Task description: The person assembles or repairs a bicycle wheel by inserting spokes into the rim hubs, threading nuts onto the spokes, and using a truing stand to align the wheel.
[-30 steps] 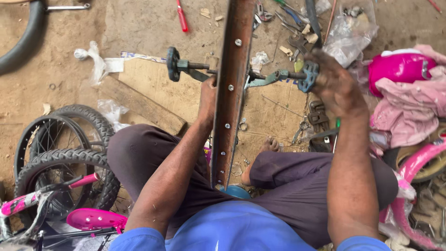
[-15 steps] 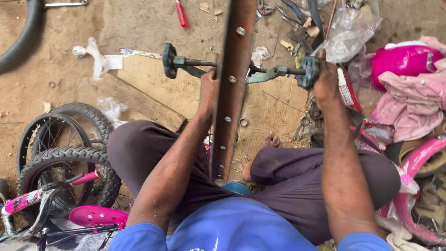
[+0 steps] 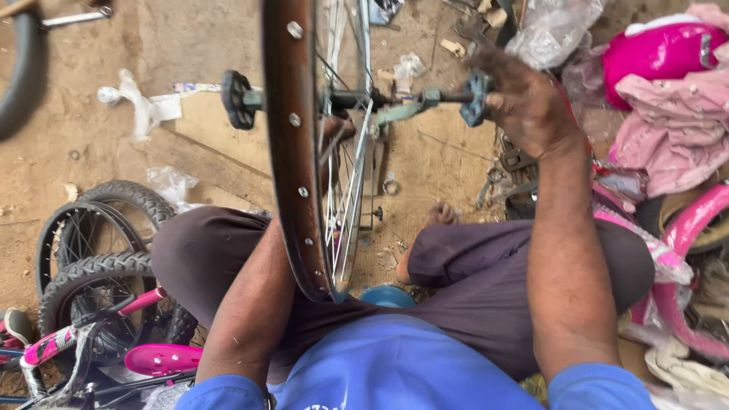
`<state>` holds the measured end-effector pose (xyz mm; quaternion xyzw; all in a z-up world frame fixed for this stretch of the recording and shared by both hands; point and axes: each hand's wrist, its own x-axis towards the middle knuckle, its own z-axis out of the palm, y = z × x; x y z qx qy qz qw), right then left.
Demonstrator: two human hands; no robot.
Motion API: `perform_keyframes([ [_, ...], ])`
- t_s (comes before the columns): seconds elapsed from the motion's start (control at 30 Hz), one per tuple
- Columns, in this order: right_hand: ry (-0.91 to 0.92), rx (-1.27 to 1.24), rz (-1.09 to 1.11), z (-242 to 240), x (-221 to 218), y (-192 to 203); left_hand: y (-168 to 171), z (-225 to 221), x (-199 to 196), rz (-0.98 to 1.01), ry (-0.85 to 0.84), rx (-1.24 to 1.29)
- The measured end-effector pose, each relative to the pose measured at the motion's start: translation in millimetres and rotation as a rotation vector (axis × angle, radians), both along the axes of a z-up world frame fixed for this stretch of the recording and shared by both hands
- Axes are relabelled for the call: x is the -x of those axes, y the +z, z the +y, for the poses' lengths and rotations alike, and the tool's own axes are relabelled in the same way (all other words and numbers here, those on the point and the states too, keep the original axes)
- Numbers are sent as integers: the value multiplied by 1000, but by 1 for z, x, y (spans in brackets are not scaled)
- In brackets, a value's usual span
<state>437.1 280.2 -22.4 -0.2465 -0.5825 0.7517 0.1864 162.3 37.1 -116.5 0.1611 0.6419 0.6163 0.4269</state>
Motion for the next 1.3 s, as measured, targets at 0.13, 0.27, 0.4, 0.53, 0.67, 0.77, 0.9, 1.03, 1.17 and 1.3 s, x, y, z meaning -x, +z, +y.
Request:
perform_keyframes([
  [0.13, -304, 19, -238, -8, 25, -31, -10, -4, 1, -2, -2, 0],
  [0.27, -115, 64, 0, -8, 1, -9, -25, -10, 1, -5, 2, 6],
  [0.4, -192, 30, -120, -6, 16, -24, -36, -3, 12, 10, 21, -24],
  [0.53, -297, 68, -121, -3, 16, -47, -55, 9, 7, -12, 13, -51],
  [0.67, -179, 91, -77, 2, 10, -53, -55, 22, 8, -26, 87, -90],
  [0.77, -287, 97, -200, 4, 9, -59, -23, 36, 4, -334, 278, -246],
  [0.9, -222, -18, -125, -11, 11, -18, 5, 31, 3, 32, 84, -26],
  [1.03, 16, -73, -76, -15, 6, 19, -17, 32, 5, 78, 63, -97],
  [1.17, -223, -232, -364, -16, 31, -20, -35, 31, 12, -266, 154, -213],
  [1.3, 66, -299, -91, -16, 9, 24, -32, 24, 8, -171, 138, -158],
])
